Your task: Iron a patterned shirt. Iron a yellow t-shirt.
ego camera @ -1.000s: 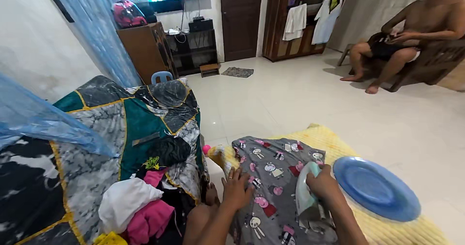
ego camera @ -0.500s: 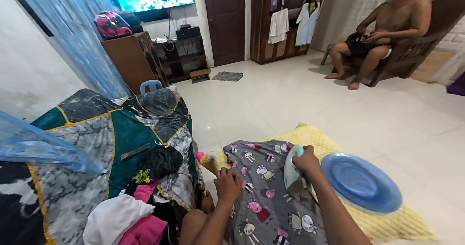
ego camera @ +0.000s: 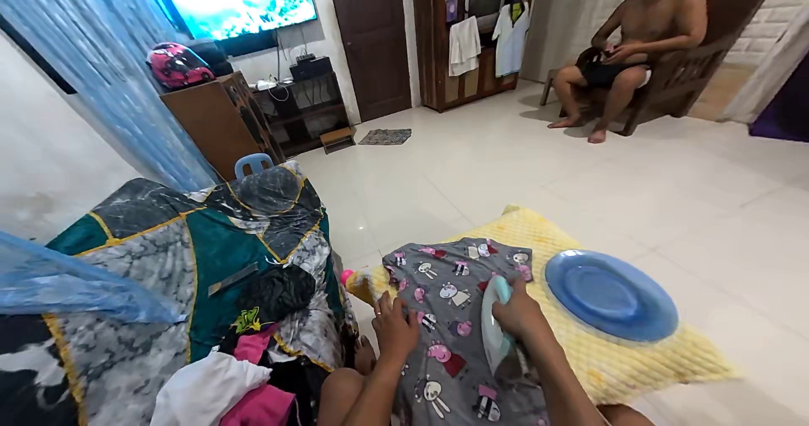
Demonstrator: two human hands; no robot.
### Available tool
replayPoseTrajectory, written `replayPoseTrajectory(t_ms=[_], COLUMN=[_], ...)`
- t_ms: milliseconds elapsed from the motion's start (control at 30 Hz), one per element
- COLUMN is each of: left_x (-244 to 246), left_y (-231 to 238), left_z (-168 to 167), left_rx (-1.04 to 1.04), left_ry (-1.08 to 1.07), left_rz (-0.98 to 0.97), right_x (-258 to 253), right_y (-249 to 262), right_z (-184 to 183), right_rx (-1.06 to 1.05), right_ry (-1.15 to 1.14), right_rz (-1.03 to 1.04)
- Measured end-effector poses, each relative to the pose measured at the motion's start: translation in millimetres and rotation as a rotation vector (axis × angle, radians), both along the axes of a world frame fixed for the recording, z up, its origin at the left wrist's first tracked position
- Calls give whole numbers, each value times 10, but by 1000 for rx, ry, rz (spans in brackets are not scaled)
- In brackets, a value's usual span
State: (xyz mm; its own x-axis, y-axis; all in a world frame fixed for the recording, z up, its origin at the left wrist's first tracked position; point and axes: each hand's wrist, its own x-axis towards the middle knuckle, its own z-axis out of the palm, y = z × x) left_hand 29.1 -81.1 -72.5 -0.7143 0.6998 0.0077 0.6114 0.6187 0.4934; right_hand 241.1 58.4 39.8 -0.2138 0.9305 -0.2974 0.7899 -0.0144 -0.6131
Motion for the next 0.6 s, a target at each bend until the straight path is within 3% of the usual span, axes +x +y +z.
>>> replayPoseTrajectory(t_ms=[167, 433, 600], left_x=[47, -55, -52], left_y=[-63, -84, -78], left_z=[61, 76, 105], left_rx=[-42, -86, -87], left_ry=[-24, -52, -80], left_rz=[32, 6, 7], right_x=[-151, -10, -141], right_y=[175, -450, -96], right_z=[45, 70, -33], right_rx=[7, -46, -20], right_ry=[-52, -115, -54], right_rz=[16, 55, 55])
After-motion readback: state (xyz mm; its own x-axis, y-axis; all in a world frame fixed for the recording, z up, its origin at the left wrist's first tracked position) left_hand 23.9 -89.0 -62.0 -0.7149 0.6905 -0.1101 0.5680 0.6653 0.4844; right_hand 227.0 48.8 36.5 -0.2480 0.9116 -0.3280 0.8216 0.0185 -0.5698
